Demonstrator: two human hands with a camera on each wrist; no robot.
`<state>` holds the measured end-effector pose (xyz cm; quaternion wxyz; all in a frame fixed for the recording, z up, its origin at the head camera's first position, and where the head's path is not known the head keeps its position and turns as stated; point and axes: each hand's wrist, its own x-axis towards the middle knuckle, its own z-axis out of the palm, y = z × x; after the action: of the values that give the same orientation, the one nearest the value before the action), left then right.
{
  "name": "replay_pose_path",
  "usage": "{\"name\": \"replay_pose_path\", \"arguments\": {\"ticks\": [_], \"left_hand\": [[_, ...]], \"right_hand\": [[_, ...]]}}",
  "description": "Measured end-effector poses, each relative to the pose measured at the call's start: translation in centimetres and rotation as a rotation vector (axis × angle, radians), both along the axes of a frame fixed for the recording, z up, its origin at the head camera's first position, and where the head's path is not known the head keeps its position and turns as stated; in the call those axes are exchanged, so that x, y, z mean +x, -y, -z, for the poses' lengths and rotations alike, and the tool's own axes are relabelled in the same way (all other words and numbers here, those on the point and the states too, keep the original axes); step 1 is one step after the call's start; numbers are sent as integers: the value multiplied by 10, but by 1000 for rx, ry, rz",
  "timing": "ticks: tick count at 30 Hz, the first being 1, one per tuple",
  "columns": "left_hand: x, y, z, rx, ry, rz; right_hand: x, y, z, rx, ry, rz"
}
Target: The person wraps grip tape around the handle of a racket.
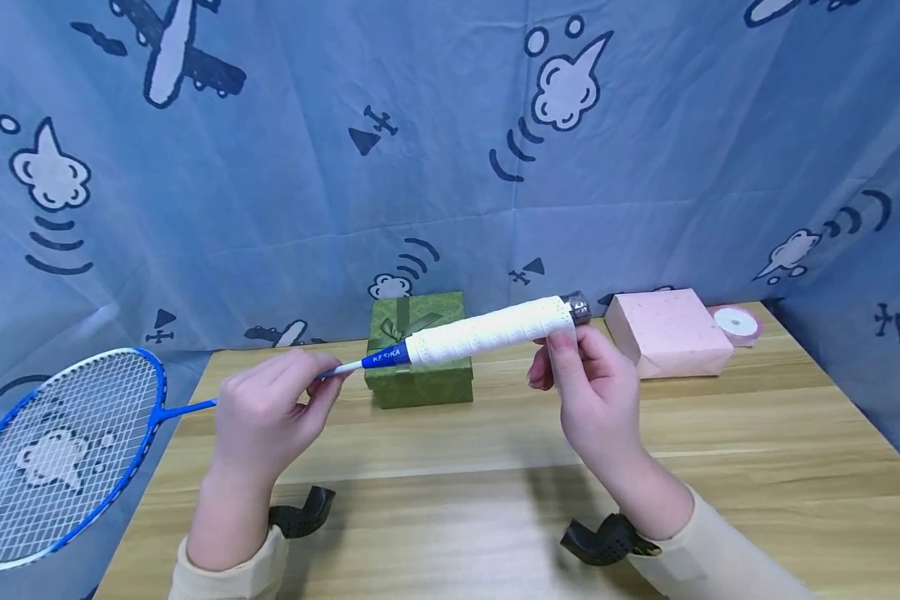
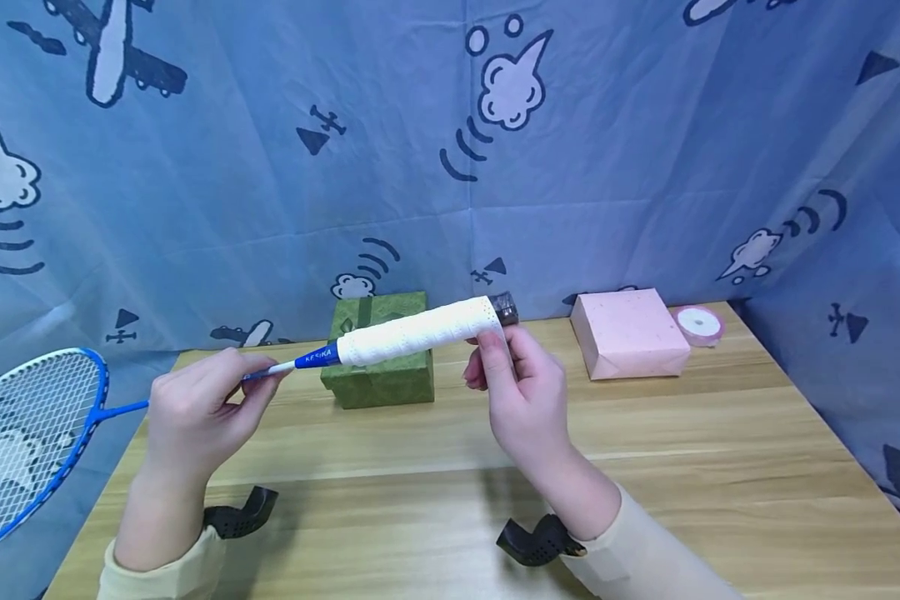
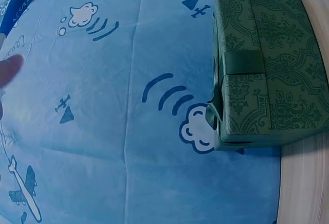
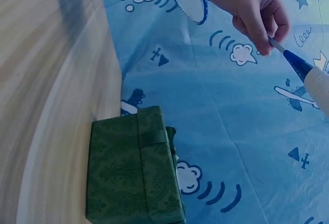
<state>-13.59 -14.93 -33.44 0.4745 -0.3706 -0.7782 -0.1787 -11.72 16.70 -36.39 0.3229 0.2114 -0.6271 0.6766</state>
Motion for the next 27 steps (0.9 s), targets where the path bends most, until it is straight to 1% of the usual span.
{"name": "replay_pose_path", "arguments": {"ticks": [5, 12, 18, 23, 27], "left_hand": [[1, -1, -2, 8, -39, 36], [2, -1, -7, -1, -64, 37], [2, 0, -8, -5, -59, 36], [1, 1, -8, -6, -43, 35], [1, 0, -9, -17, -28, 32]], "right_hand": [[0, 0, -2, 1, 23, -5], [-1, 0, -3, -27, 21, -39], [-3, -2, -3, -38, 19, -65], [-4, -3, -6, -27, 22, -48], [-4, -2, -7, -25, -26, -6]]}}
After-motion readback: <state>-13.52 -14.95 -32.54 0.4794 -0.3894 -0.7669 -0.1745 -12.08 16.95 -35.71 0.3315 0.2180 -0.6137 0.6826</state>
